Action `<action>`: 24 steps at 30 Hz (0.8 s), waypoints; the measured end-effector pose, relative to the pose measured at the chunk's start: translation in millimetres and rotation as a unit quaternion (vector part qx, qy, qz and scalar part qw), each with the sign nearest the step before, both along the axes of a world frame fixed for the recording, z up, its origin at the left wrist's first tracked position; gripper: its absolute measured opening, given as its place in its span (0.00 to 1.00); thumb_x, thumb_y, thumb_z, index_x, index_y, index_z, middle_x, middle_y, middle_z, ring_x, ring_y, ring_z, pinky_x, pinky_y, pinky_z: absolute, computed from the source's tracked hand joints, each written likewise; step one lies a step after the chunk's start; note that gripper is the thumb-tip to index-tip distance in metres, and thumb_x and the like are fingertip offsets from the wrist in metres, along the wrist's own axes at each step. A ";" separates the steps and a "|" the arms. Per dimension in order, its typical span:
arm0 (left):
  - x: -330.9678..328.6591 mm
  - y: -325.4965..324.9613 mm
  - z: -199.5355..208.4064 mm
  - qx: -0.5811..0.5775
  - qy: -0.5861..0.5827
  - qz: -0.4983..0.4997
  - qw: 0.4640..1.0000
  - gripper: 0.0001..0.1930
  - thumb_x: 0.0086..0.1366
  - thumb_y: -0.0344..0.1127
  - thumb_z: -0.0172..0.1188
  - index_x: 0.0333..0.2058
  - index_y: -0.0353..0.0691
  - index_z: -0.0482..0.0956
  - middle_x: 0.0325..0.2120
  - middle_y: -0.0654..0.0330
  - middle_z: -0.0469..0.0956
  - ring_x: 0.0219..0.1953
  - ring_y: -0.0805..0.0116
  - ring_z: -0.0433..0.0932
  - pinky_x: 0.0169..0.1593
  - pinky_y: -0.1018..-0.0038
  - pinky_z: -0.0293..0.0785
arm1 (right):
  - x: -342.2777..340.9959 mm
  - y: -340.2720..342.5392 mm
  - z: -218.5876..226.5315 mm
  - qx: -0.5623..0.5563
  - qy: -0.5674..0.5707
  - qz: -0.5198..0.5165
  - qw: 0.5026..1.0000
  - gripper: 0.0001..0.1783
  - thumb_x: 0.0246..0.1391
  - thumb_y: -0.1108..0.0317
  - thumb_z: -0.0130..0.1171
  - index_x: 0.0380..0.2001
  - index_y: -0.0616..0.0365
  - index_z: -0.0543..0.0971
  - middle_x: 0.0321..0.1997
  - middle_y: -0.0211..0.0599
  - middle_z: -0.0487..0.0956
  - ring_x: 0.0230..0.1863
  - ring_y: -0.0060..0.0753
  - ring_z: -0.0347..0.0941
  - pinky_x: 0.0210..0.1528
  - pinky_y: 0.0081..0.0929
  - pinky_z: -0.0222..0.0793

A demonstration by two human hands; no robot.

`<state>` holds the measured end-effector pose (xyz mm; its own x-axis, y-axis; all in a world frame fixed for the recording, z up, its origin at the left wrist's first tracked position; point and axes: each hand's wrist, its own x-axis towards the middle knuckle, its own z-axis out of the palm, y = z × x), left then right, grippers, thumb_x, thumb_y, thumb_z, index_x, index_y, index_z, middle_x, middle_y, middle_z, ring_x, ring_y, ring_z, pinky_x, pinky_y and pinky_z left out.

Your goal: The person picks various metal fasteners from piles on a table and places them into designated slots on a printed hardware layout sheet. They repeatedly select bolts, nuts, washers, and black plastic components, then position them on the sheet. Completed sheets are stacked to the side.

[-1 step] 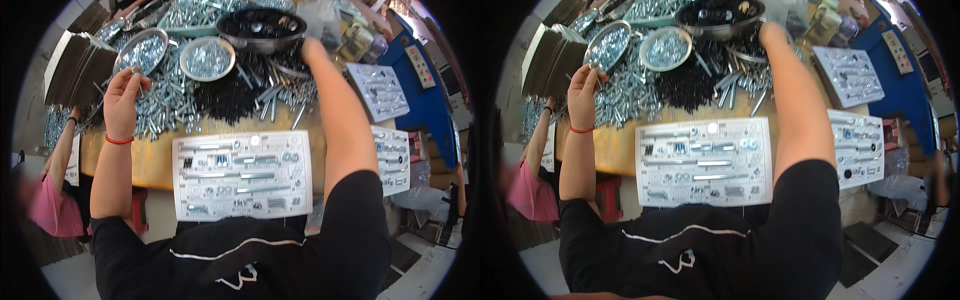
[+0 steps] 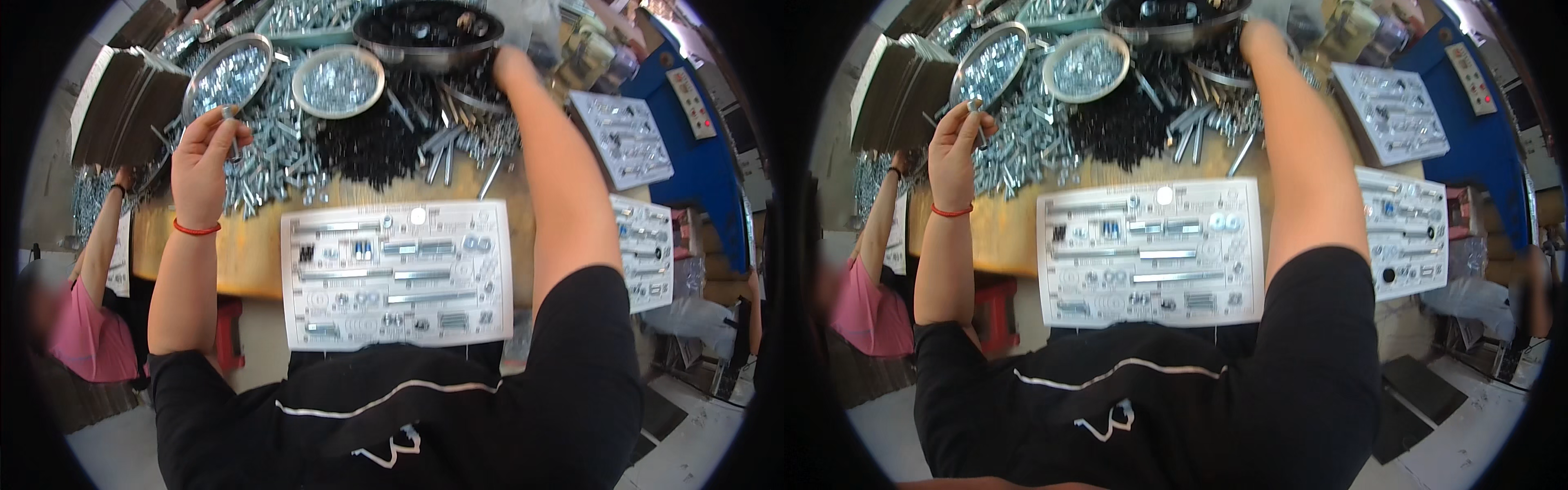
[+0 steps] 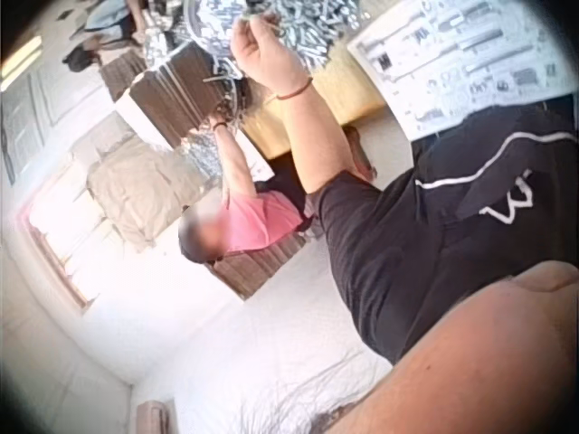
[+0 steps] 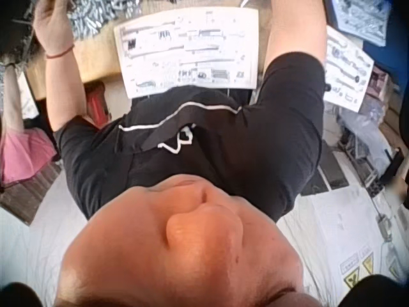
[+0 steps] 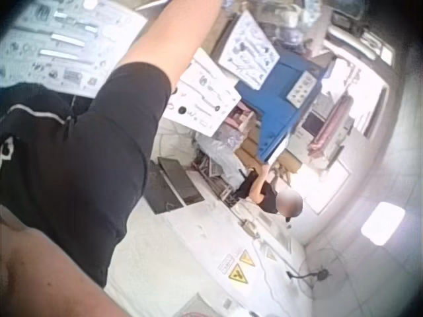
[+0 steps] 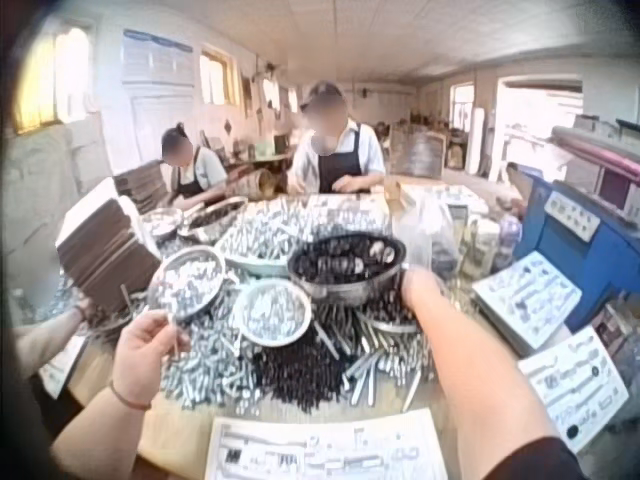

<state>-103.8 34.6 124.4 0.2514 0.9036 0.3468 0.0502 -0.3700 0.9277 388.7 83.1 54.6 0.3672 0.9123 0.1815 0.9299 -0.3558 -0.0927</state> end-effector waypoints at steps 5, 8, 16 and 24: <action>70.4 -65.4 -25.3 -0.038 0.122 -0.102 0.987 0.12 0.63 0.30 0.62 0.44 0.35 0.81 0.32 0.63 0.80 0.34 0.73 0.79 0.40 0.78 0.75 | -0.4 -31.8 -9.2 0.307 0.057 0.076 0.947 0.13 0.50 0.67 0.60 0.40 0.55 0.82 0.39 0.48 0.82 0.43 0.51 0.79 0.46 0.39 0.74; 127.0 -90.3 -55.5 0.134 0.246 -0.189 0.941 0.09 0.60 0.29 0.62 0.40 0.38 0.83 0.31 0.61 0.78 0.33 0.69 0.79 0.39 0.76 0.75 | -57.9 -109.3 5.0 0.301 0.245 0.095 0.916 0.14 0.46 0.67 0.67 0.37 0.58 0.82 0.33 0.37 0.83 0.36 0.32 0.79 0.40 0.27 0.73; 210.5 -111.3 -121.2 0.204 0.419 -0.269 0.843 0.09 0.55 0.38 0.64 0.33 0.43 0.85 0.33 0.60 0.79 0.38 0.57 0.78 0.41 0.64 0.76 | -117.0 -265.0 -64.0 0.086 0.340 0.031 0.936 0.10 0.43 0.74 0.66 0.32 0.61 0.81 0.33 0.42 0.78 0.32 0.39 0.76 0.38 0.33 0.73; 208.1 -106.6 -122.2 0.204 0.384 -0.220 0.873 0.12 0.55 0.41 0.65 0.36 0.43 0.84 0.33 0.58 0.79 0.38 0.56 0.78 0.42 0.63 0.75 | -103.0 -259.6 -60.4 0.136 0.366 0.019 0.920 0.12 0.45 0.73 0.65 0.36 0.61 0.82 0.38 0.43 0.77 0.37 0.43 0.76 0.42 0.36 0.72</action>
<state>104.4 -72.0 2.2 0.8436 0.5005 0.1945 0.3680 -0.8027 0.4694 285.7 -176.5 -5.8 0.4510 0.8843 0.1211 0.5935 -0.1958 -0.7806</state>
